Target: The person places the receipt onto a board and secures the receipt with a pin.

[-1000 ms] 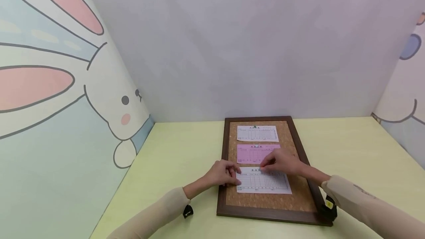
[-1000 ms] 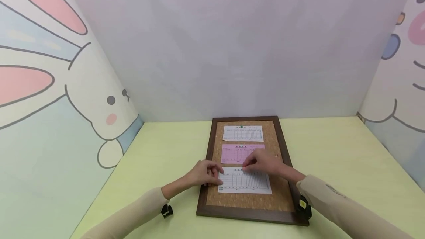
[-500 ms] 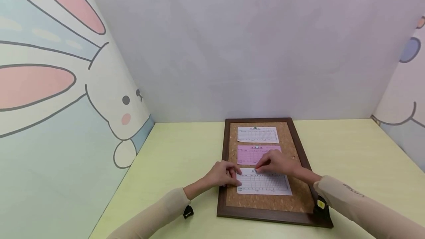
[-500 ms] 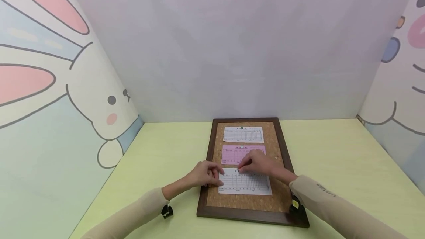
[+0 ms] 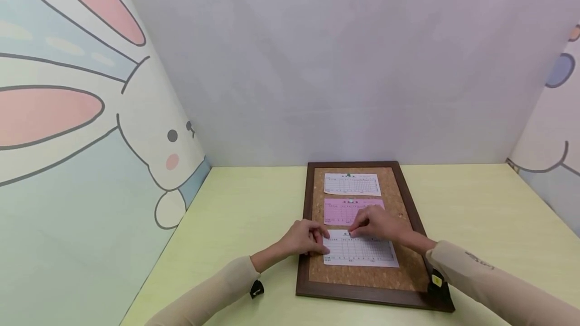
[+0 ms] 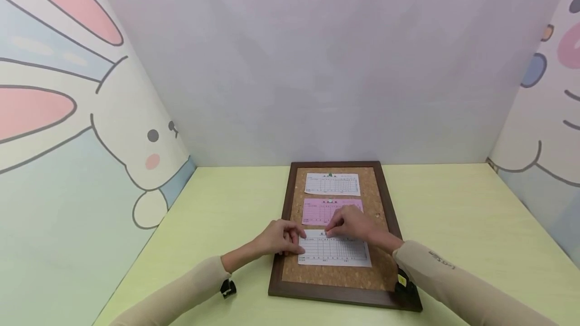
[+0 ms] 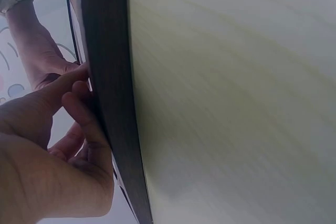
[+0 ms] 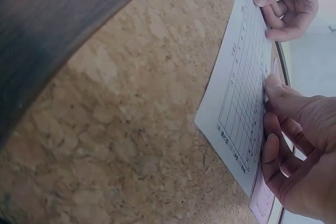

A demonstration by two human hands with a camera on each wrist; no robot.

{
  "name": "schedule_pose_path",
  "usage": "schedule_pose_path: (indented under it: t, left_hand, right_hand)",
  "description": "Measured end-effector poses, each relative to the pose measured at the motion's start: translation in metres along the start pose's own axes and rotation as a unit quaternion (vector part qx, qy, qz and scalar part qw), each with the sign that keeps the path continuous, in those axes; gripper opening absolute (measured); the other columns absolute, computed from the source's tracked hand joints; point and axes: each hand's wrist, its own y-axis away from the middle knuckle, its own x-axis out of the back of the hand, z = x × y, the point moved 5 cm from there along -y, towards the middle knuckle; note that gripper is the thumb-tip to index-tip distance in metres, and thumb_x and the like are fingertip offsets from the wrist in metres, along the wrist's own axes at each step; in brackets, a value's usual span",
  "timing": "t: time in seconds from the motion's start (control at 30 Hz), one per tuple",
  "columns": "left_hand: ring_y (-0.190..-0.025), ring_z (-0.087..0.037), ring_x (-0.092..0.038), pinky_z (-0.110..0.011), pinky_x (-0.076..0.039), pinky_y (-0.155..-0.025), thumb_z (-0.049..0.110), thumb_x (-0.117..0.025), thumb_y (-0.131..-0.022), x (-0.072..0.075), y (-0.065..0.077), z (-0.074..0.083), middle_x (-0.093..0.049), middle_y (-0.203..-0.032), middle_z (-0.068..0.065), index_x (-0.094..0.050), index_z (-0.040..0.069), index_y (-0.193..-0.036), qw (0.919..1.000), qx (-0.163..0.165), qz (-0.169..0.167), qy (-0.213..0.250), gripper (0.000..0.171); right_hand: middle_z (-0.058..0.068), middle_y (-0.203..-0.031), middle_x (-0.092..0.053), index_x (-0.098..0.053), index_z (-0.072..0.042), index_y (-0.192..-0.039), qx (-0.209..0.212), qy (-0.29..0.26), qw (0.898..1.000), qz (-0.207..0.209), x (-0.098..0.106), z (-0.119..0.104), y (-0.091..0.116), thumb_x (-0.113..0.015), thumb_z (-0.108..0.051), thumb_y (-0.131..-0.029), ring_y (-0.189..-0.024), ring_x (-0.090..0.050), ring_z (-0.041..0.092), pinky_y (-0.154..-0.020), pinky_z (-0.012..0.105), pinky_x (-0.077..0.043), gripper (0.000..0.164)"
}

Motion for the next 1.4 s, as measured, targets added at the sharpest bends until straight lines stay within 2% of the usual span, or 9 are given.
schedule_pose_path:
  t: [0.3, 0.67, 1.07, 1.2, 1.4]
  left_hand:
    - [-0.049, -0.006, -0.052, -0.017, -0.041, -0.046, 0.004, -0.087, -0.078, 0.000, -0.001, 0.000, -0.068, -0.069, -0.010, -0.073, 0.000, -0.096, 0.9999, 0.007, 0.006, 0.005, 0.023]
    - [-0.049, -0.006, -0.052, -0.017, -0.041, -0.046, 0.004, -0.087, -0.078, 0.000, -0.001, 0.000, -0.067, -0.068, -0.008, -0.073, 0.001, -0.096, 0.9998, 0.013, 0.013, 0.006, 0.022]
    - [-0.049, -0.006, -0.052, -0.017, -0.040, -0.047, 0.004, -0.087, -0.078, 0.000, 0.001, 0.002, -0.068, -0.068, -0.010, -0.074, 0.000, -0.095, 0.9998, 0.012, 0.012, 0.005, 0.022]
    - [-0.049, -0.005, -0.051, -0.017, -0.040, -0.047, 0.003, -0.087, -0.078, -0.001, 0.001, 0.002, -0.067, -0.067, -0.008, -0.074, 0.000, -0.095, 0.9998, 0.014, 0.012, 0.008, 0.022]
    - [-0.049, -0.005, -0.051, -0.017, -0.040, -0.047, 0.005, -0.086, -0.079, 0.000, 0.001, 0.002, -0.066, -0.067, -0.005, -0.074, 0.000, -0.095, 0.9999, 0.011, 0.009, -0.004, 0.021]
  right_hand:
    - [-0.009, -0.082, -0.071, -0.083, -0.015, -0.087, -0.006, 0.027, 1.000, 0.000, 0.000, -0.002, -0.002, -0.080, -0.018, -0.088, -0.071, -0.053, 0.000, -0.062, 0.018, -0.047, 0.005]
    - [-0.008, -0.083, -0.070, -0.082, -0.013, -0.087, -0.017, 0.035, 0.999, -0.008, 0.000, -0.004, -0.004, -0.081, -0.017, -0.086, -0.072, -0.053, 0.003, -0.063, 0.018, -0.047, 0.005]
    - [-0.010, -0.081, -0.070, -0.081, -0.013, -0.091, -0.017, 0.081, 0.996, -0.030, -0.004, -0.016, 0.001, -0.078, -0.017, -0.090, -0.068, -0.050, 0.000, -0.060, 0.018, -0.042, 0.005]
    - [-0.012, -0.078, -0.064, -0.082, -0.013, -0.096, -0.011, 0.109, 0.993, -0.037, -0.003, -0.018, 0.005, -0.077, -0.018, -0.091, -0.067, -0.047, 0.000, -0.058, 0.018, -0.039, 0.009]
    - [-0.011, -0.071, -0.048, -0.082, -0.009, -0.102, 0.027, 0.135, 0.989, -0.062, -0.003, -0.023, 0.013, -0.069, -0.021, -0.097, -0.063, -0.039, -0.002, -0.056, 0.017, -0.034, 0.018]
